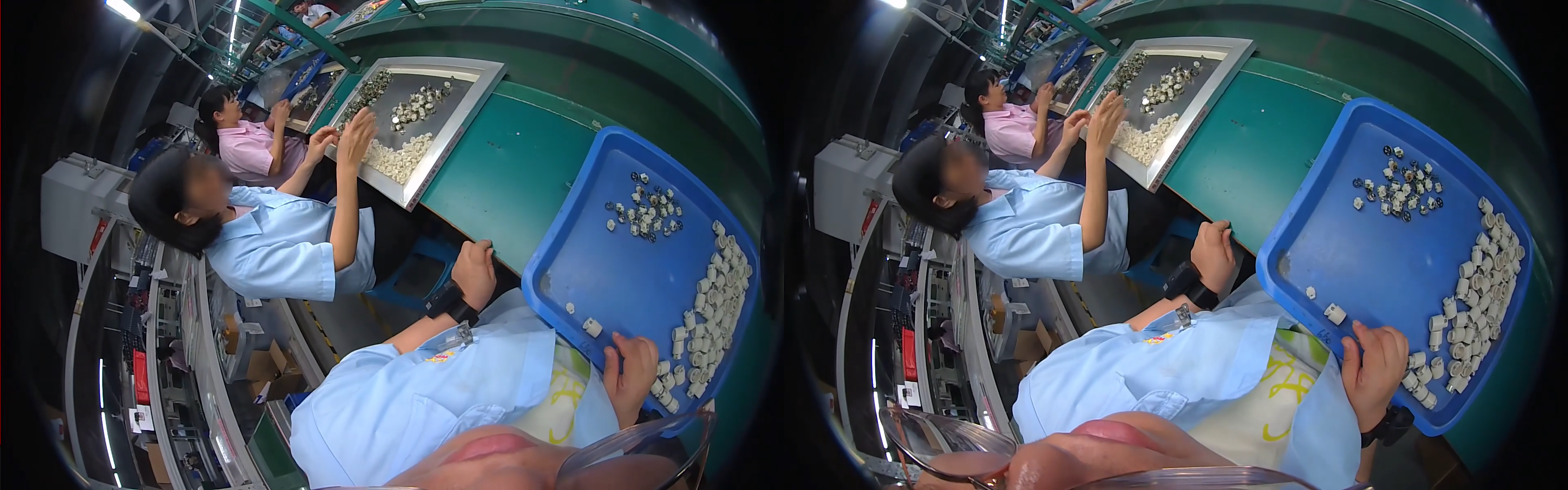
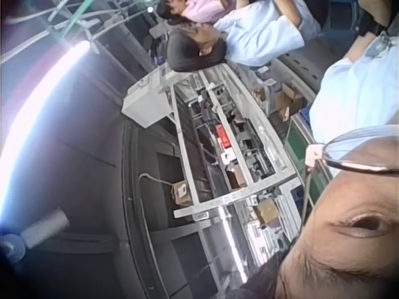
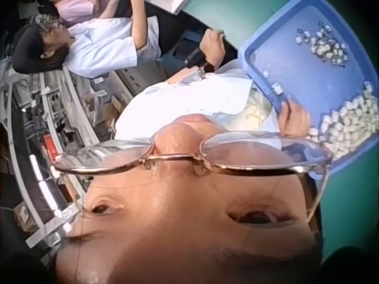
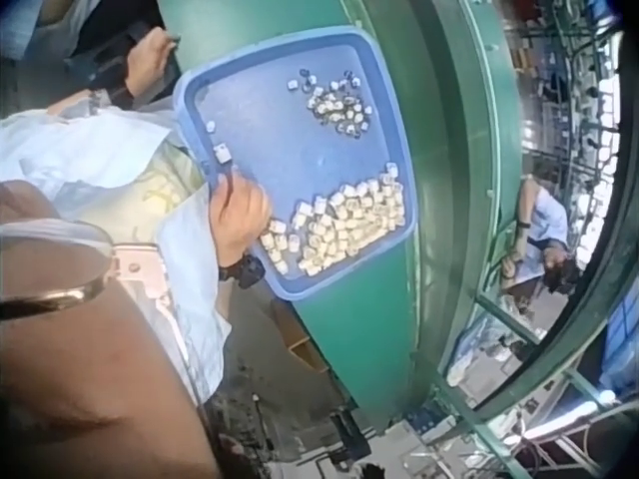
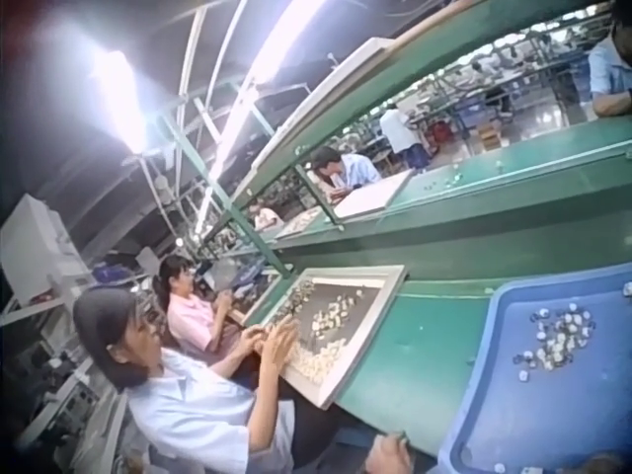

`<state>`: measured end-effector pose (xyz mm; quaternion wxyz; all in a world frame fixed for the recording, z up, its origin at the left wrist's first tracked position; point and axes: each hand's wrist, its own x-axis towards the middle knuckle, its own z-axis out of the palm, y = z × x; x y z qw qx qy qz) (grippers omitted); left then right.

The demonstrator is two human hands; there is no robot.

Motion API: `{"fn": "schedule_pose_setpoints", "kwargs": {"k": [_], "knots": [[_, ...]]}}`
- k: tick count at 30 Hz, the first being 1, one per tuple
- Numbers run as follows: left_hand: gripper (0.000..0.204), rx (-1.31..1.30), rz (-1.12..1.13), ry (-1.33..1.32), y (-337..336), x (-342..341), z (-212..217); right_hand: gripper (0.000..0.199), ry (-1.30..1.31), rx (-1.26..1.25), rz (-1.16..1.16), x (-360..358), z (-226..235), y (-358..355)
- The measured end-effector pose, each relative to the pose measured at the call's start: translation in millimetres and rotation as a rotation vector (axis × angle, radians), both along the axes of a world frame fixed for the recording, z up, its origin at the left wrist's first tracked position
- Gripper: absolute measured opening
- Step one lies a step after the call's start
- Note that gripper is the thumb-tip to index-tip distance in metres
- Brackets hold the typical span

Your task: The person picks up a white plastic housing and a metal component from a blue tray, fits the metal component into the housing by hand, and places the assembled unit back onto the tray.

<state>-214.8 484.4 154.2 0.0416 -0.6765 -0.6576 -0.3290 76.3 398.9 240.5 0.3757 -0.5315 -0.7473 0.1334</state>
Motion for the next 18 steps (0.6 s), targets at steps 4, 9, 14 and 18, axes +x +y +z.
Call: {"fn": "schedule_pose_setpoints", "kwargs": {"k": [4, 9, 14, 18], "knots": [[0.012, 0.014, -0.032, 0.022, 5, 1, -1, 0.018, 0.010, -0.036, -0.001, 1, 4, 5], [0.011, 0.051, -0.039, -0.033, 11, 3, -10, 0.016, 0.036, -0.068, -0.013, -3, 15, 15], [0.011, -0.086, 0.015, -0.014, 10, 2, 10, 0.014, 0.035, -0.024, -0.021, -4, 19, 18], [0.020, -0.180, -0.079, -0.199, 20, -18, 49, 0.015, 0.045, -0.054, -0.038, -2, 15, 20]]}}
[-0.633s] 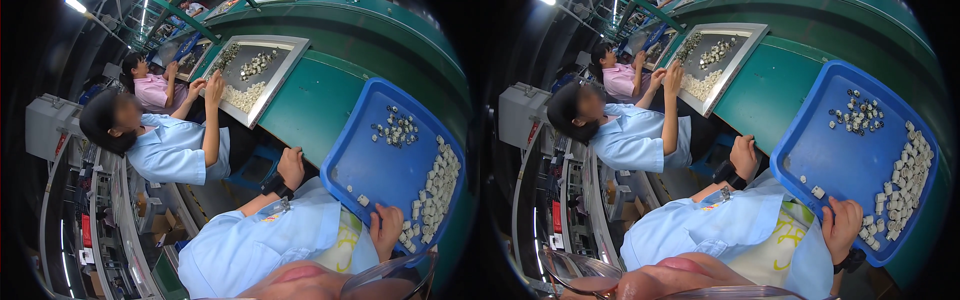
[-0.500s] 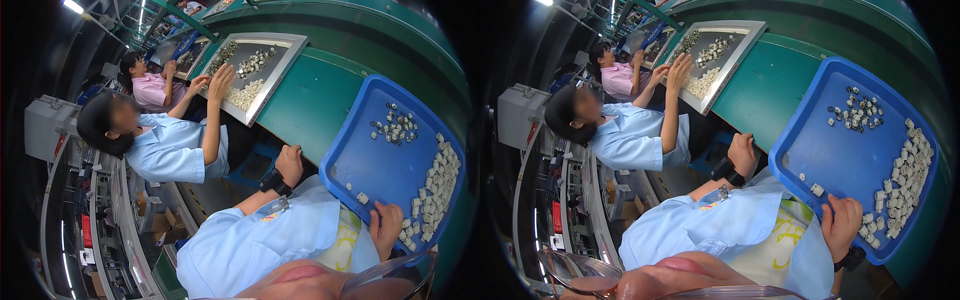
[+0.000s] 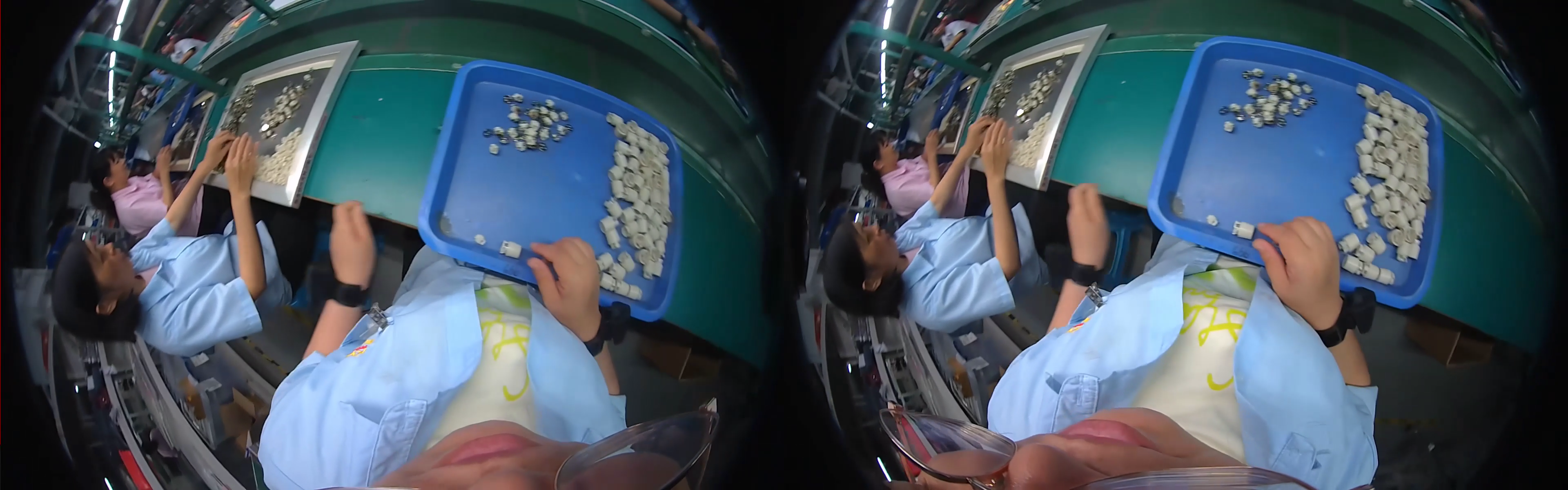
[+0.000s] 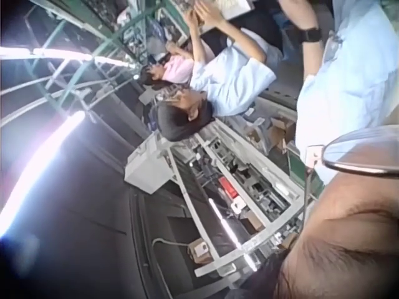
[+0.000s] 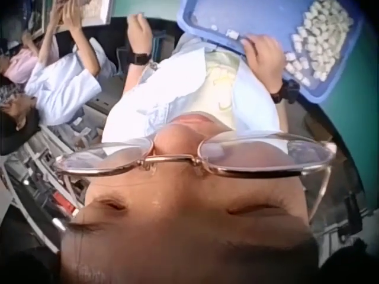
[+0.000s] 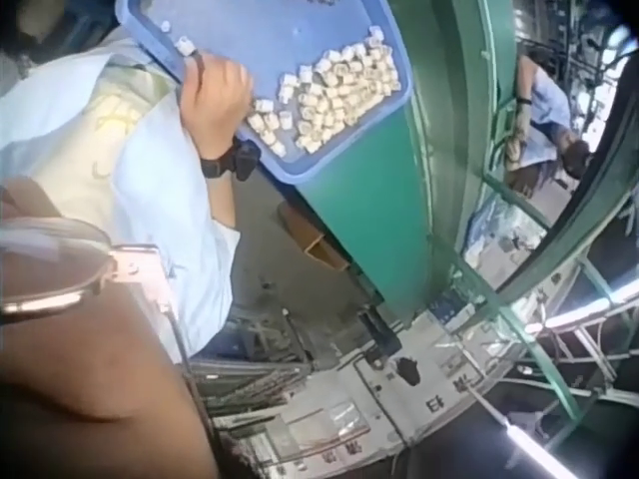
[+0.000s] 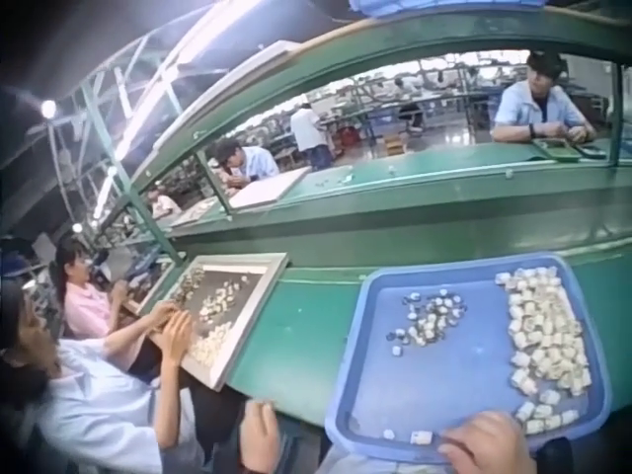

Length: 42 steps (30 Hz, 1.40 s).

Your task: The person picks up a white plastic housing and a metal component from a blue tray, fits the metal component into the housing by hand, and places the assembled unit back onto the tray.

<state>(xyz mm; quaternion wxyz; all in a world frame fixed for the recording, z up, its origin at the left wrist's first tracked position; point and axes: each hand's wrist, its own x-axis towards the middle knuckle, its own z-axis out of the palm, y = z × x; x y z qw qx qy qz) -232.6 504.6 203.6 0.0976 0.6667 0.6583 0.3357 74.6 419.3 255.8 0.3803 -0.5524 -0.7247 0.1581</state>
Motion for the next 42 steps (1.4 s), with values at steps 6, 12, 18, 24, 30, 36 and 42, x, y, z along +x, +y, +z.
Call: {"fn": "schedule_pose_setpoints", "kwargs": {"k": [6, 12, 18, 24, 30, 36, 42], "knots": [[0.022, -0.436, -0.450, -1.331, 27, 35, 76, 0.011, 0.235, 0.036, -0.090, 5, -2, -11], [0.029, -0.854, -0.778, -1.634, 34, 115, 84, 0.008, 0.569, -0.084, -0.243, 15, 7, -22], [0.033, -0.862, -0.995, -1.617, 37, 121, 70, 0.011, 0.453, -0.081, -0.255, 16, 17, -25], [0.040, -0.736, -1.049, -1.503, 32, 118, 70, 0.010, 0.394, -0.111, -0.213, 14, 15, -13], [0.050, -0.532, -0.982, -1.276, 30, 117, 69, 0.008, 0.318, -0.087, -0.178, 13, 14, 0], [0.057, -0.454, -0.942, -1.290, 29, 119, 64, 0.009, 0.296, -0.150, -0.133, 12, 17, 3], [0.058, -0.459, -0.923, -1.268, 32, 118, 62, 0.009, 0.268, -0.169, -0.139, 11, 15, 7]]}}
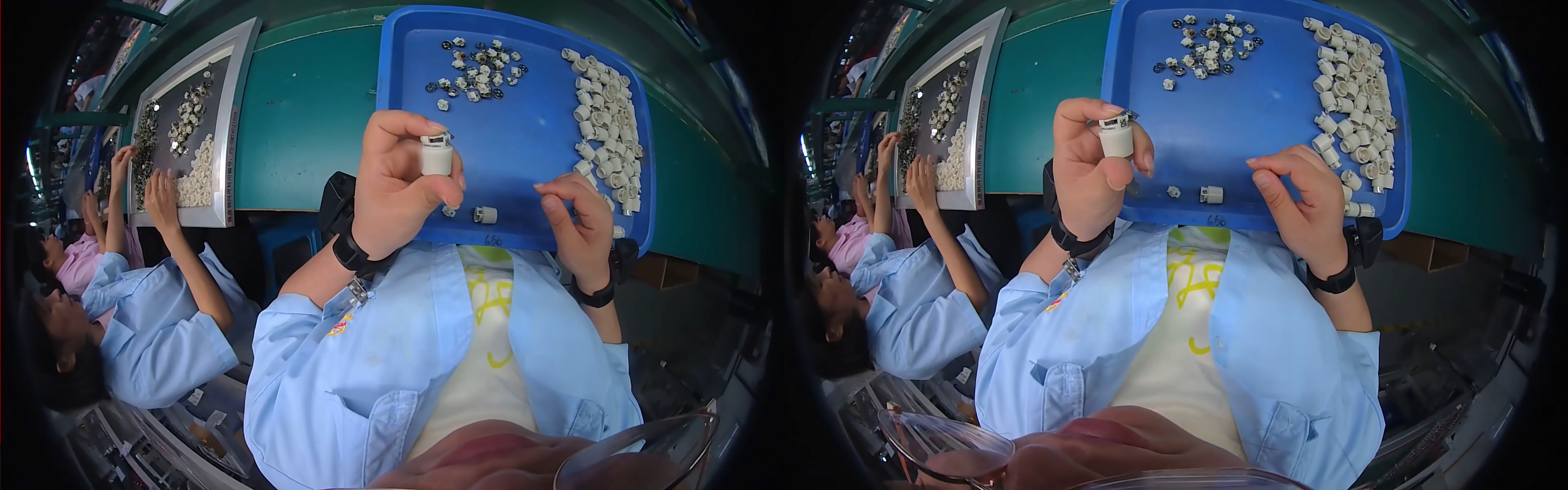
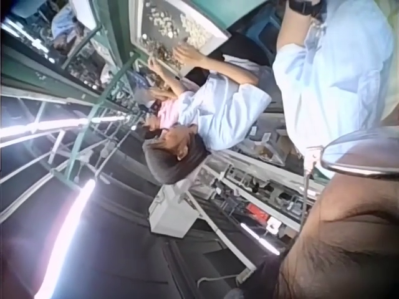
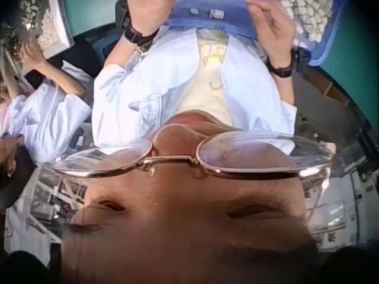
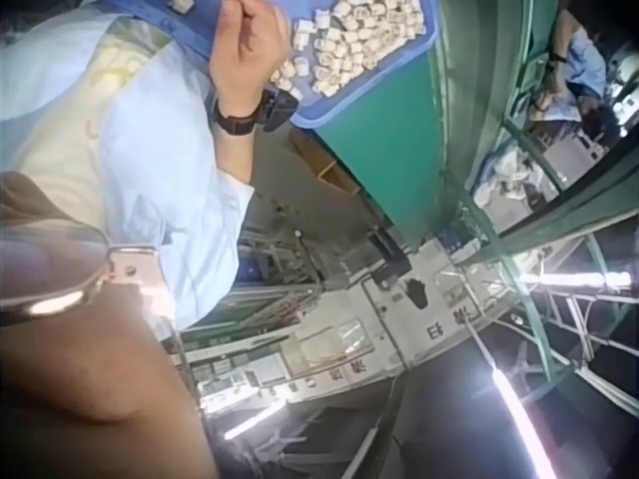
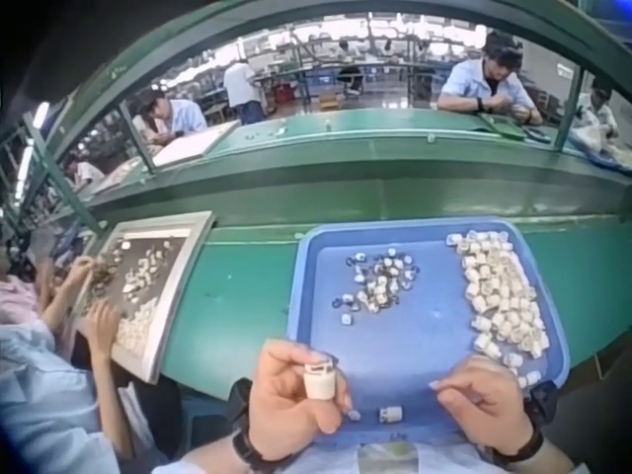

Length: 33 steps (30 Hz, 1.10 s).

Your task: The person picks up a white plastic housing and a metal component from a blue tray, fits the metal component into the housing by hand, and places the assembled unit back onto the tray.

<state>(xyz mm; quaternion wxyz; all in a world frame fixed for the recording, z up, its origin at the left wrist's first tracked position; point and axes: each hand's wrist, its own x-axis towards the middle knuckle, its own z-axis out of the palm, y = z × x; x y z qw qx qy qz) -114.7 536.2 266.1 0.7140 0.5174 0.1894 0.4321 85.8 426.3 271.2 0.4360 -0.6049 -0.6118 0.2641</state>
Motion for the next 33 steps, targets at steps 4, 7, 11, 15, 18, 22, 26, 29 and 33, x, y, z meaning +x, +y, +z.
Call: {"fn": "schedule_pose_setpoints", "kwargs": {"k": [4, 7, 11, 15, 18, 22, 26, 29, 33], "knots": [[0.048, 0.045, -0.082, -0.165, 4, -3, -9, 0.008, -0.031, -0.010, 0.004, -2, -1, 1], [0.048, 0.027, -0.056, -0.161, 3, -1, -9, 0.008, -0.051, -0.019, 0.010, -3, 0, 4], [0.047, 0.037, -0.077, -0.160, 5, -4, -10, 0.008, -0.065, -0.024, 0.015, -5, -1, 6], [0.031, 0.052, -0.090, -0.136, 8, -17, -13, 0.008, -0.077, -0.029, 0.030, -8, -3, 8], [0.026, 0.016, 0.089, 0.148, 12, -36, -13, 0.008, -0.083, -0.039, 0.055, -10, -5, 10], [0.017, 0.037, 0.306, 0.510, 17, -83, -41, 0.008, -0.099, -0.045, 0.056, -9, -9, 3], [0.013, 0.192, 0.390, 1.128, 5, -121, -48, 0.008, -0.095, -0.035, 0.070, -9, -15, 3], [0.012, 0.371, 0.474, 1.344, -8, -135, -67, 0.009, -0.134, -0.058, 0.081, -10, -18, 3], [0.009, 0.623, 0.642, 1.265, -18, -140, -90, 0.010, -0.146, -0.068, 0.068, -12, -21, 0]]}}
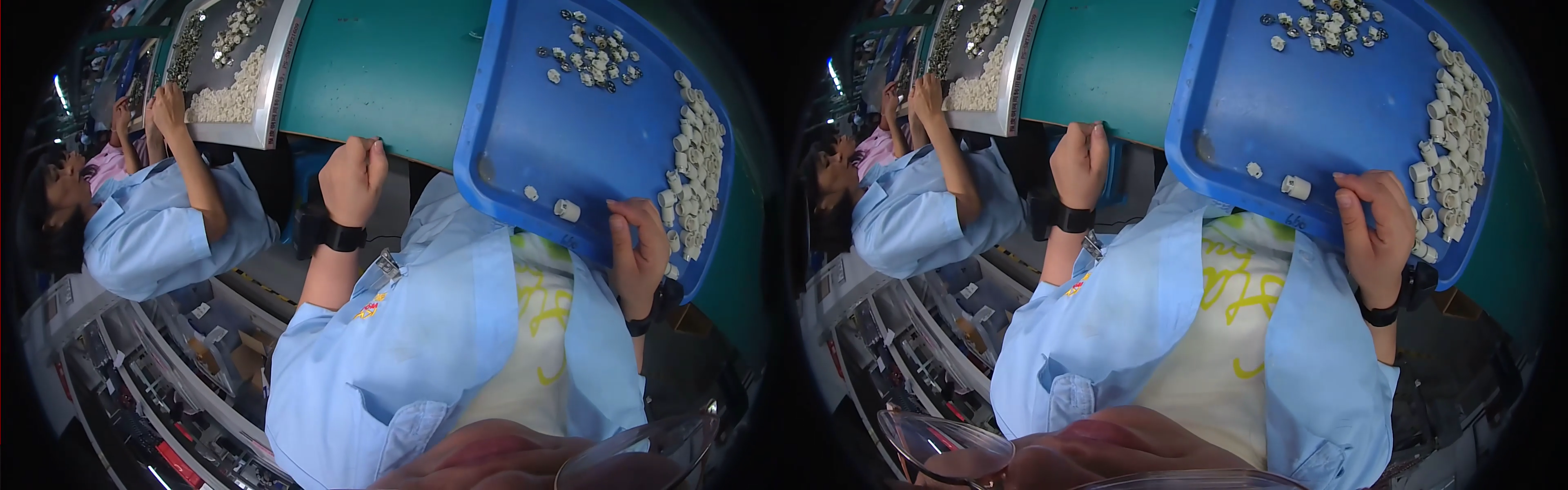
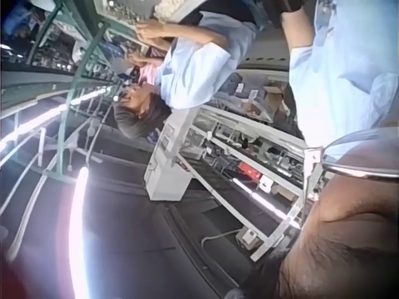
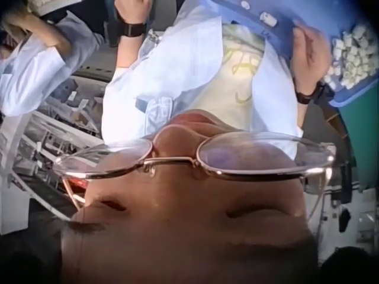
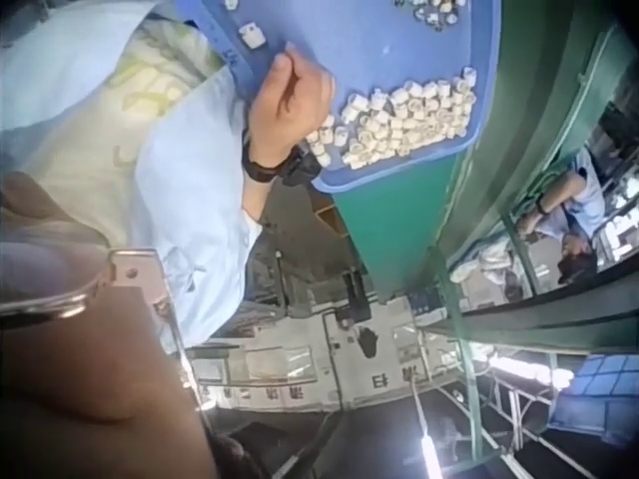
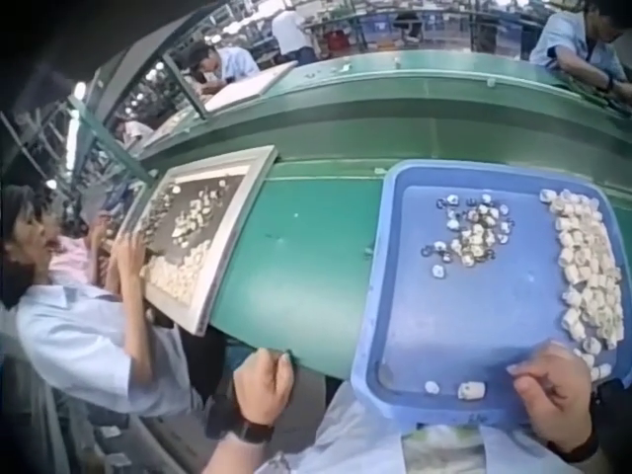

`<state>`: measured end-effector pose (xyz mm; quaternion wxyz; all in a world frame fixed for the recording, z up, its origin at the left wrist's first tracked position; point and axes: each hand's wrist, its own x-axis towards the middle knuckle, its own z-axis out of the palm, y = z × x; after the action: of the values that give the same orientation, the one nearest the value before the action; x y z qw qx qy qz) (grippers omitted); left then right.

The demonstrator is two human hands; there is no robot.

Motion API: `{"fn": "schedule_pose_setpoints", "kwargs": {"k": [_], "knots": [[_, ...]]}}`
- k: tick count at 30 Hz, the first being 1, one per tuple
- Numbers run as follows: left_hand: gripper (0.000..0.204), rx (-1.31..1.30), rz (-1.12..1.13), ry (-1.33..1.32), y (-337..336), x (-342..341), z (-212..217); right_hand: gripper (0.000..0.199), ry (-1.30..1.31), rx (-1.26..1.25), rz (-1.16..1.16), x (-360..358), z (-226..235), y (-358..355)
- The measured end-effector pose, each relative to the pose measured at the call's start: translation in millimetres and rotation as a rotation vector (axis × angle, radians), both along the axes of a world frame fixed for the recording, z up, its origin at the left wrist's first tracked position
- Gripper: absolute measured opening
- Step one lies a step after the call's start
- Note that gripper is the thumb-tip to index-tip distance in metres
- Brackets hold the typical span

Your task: The person picks up a white plastic housing and a metal component from a blue tray, fits the metal component into the housing by hand, and places the assembled unit back onto the tray.

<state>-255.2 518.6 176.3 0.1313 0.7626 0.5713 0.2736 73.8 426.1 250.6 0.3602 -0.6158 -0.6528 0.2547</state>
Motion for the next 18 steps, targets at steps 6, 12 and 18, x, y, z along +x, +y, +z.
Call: {"fn": "schedule_pose_setpoints", "kwargs": {"k": [6, 12, 18], "knots": [[0.009, 0.050, 0.089, 0.193, -3, 9, 3, 0.009, -0.009, -0.016, -0.015, -3, -1, 2], [0.011, -0.030, 0.126, 0.331, -4, 17, 9, 0.009, -0.045, -0.006, 0.028, -1, 2, 6], [0.011, 0.066, 0.160, 0.375, -4, 23, 5, 0.009, -0.021, -0.026, 0.040, 1, 4, 7]]}}
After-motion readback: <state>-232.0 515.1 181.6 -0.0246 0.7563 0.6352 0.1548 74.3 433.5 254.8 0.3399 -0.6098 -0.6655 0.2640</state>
